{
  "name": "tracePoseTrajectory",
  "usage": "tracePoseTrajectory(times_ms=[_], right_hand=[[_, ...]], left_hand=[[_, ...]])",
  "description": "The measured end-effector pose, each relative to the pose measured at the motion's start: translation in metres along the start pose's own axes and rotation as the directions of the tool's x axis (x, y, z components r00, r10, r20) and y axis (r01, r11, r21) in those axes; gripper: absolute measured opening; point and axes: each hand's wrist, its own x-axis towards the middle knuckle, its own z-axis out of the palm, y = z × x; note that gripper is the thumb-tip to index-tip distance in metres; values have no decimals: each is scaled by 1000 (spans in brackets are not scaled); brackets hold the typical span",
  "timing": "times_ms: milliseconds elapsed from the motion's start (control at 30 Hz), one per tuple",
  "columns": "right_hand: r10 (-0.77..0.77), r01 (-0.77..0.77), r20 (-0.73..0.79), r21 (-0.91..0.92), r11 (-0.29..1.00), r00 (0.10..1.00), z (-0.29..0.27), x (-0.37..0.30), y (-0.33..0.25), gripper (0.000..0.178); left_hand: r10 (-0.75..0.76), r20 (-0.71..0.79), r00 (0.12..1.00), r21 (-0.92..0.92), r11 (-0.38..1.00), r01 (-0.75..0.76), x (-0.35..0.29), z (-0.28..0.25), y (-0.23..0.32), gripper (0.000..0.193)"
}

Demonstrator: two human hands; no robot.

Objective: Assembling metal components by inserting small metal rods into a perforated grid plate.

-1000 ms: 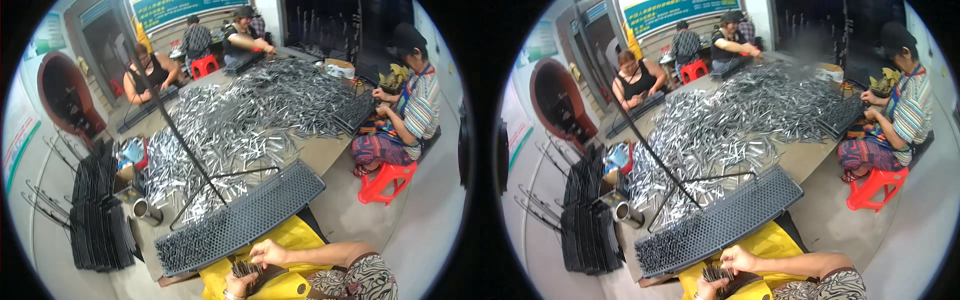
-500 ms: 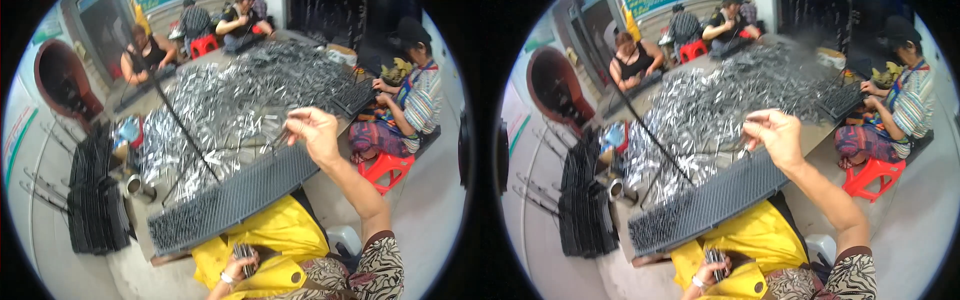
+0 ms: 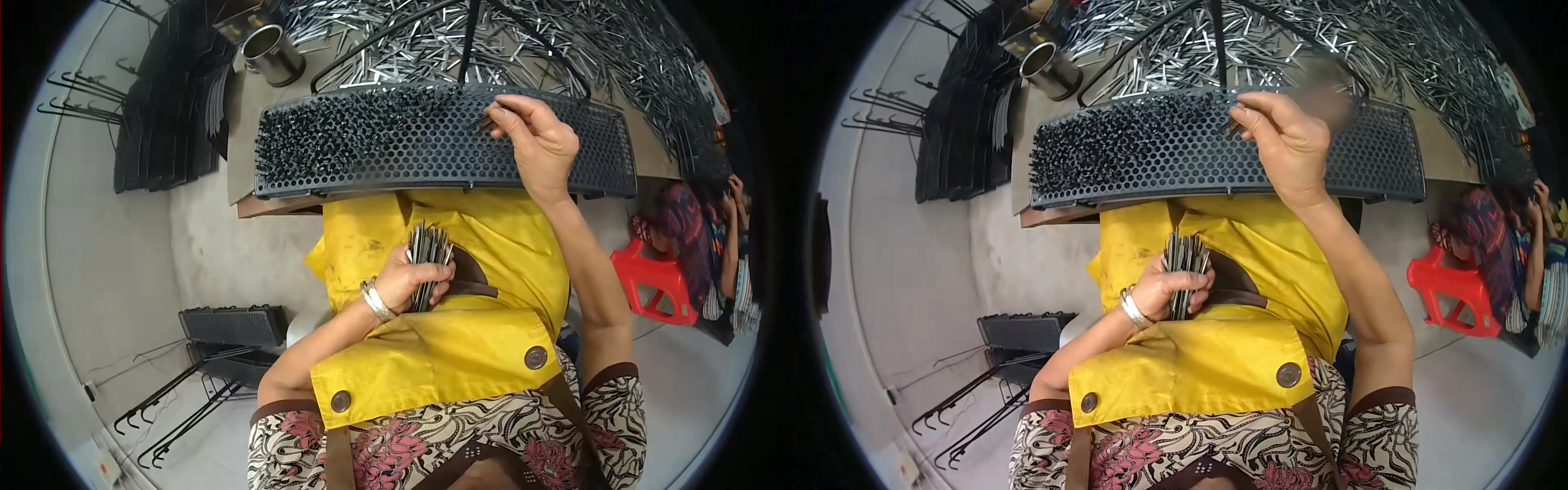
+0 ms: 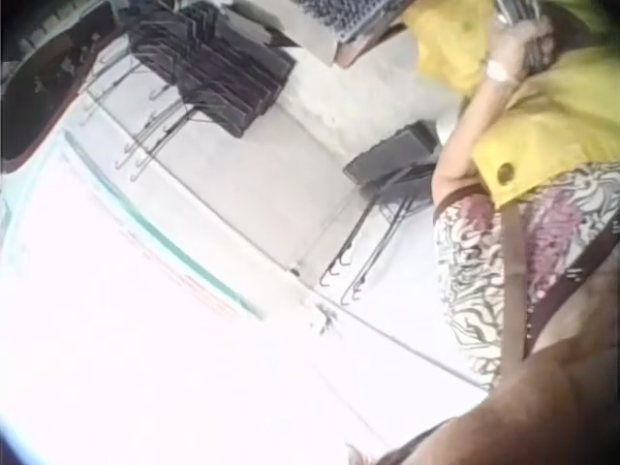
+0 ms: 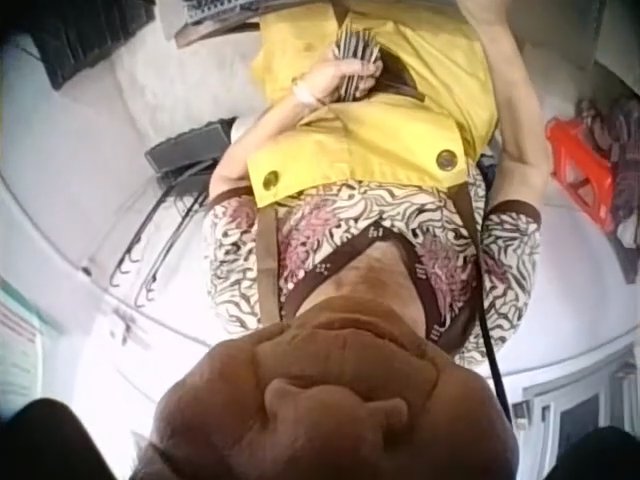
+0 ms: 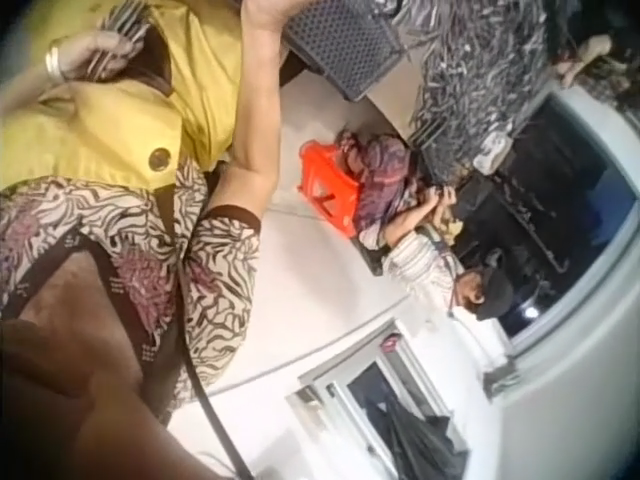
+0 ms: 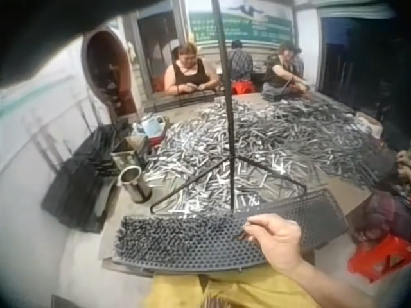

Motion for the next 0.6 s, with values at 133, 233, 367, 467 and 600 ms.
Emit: tracePoseTrajectory(times_ms=[133,233,367,467,600], right_hand=[[-36,39,36,-91,995,999,13,1,7,13],[-70,74,50,-101,992,996,24,1,13,13],[-89,99,71,-162,982,994,28,6,21,14],[-147,166,110,-188,968,983,29,12,27,14],[-229,278,222,-217,936,948,26,20,29,14]], left_hand=[[98,-83,992,-32,994,-101,-2,9,17,10],[117,-98,988,-91,988,-126,-2,7,23,11],[120,-113,986,-125,983,-134,-2,2,23,12],[112,-111,987,-148,981,-128,-3,2,23,12],[99,-88,991,-191,975,-115,-1,1,24,12]])
